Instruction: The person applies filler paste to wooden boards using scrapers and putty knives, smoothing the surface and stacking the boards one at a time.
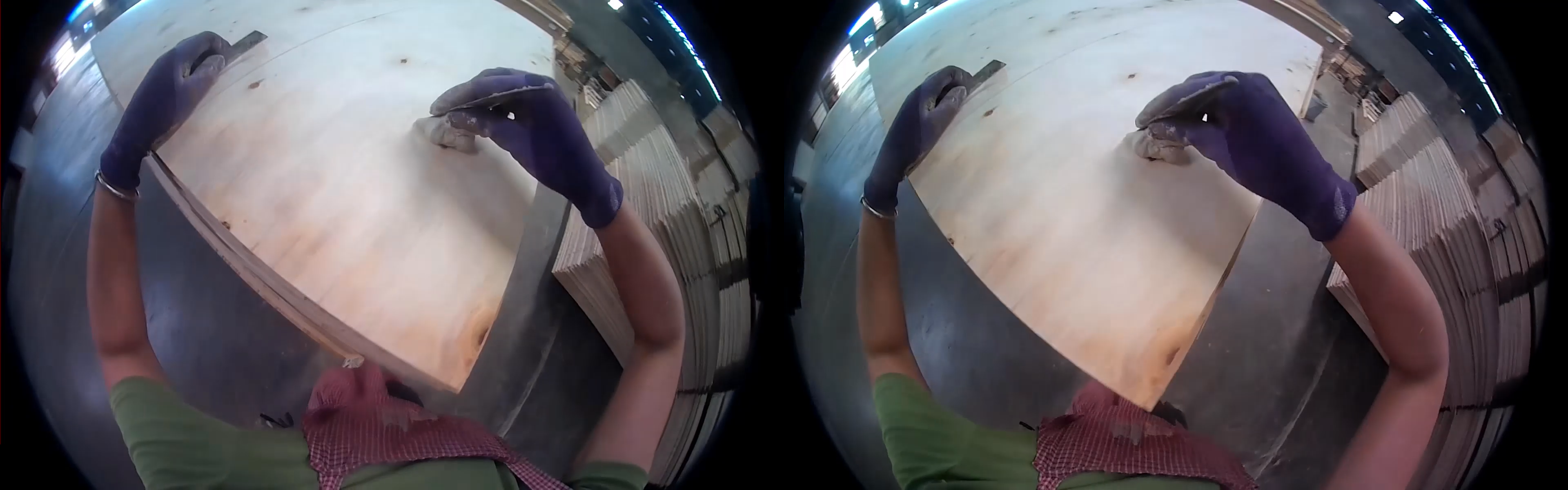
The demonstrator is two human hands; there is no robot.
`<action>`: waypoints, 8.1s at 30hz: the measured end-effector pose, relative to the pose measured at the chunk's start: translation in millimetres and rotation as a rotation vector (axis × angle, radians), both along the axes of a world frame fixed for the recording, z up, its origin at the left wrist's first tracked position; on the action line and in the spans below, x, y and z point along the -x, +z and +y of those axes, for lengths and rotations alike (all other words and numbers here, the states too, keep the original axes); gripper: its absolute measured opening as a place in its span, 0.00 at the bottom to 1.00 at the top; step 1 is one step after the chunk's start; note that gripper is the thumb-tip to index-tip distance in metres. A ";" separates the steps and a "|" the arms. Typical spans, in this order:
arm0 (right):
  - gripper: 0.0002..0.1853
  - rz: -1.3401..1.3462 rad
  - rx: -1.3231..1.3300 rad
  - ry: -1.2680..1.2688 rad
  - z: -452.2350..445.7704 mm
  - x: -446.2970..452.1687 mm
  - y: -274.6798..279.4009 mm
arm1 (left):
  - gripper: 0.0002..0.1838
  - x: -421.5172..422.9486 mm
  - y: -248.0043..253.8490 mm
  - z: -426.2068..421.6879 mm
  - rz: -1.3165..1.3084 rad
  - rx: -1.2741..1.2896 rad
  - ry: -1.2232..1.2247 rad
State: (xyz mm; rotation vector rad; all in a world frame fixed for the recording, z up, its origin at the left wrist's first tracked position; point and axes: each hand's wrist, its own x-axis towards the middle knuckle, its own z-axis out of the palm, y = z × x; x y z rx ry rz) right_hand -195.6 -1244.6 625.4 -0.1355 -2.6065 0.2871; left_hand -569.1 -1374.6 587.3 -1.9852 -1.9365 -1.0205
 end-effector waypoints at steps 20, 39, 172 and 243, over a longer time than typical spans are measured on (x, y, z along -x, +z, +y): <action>0.14 0.430 0.998 0.063 111.9 -495.1 -183.5 | 0.04 -311.9 37.7 9.3 0.170 0.191 0.137; 0.19 -0.269 0.296 -0.436 472.3 -540.1 -322.7 | 0.30 -697.1 -266.4 547.1 -1.319 0.270 -0.208; 0.08 -0.205 0.160 -0.059 2009.9 592.7 -1026.8 | 0.07 184.4 -954.5 1846.9 -0.803 0.138 1.092; 0.25 0.317 2.304 -1.172 1705.6 -356.5 -950.2 | 0.38 -602.2 -914.7 1761.2 -1.857 0.965 0.787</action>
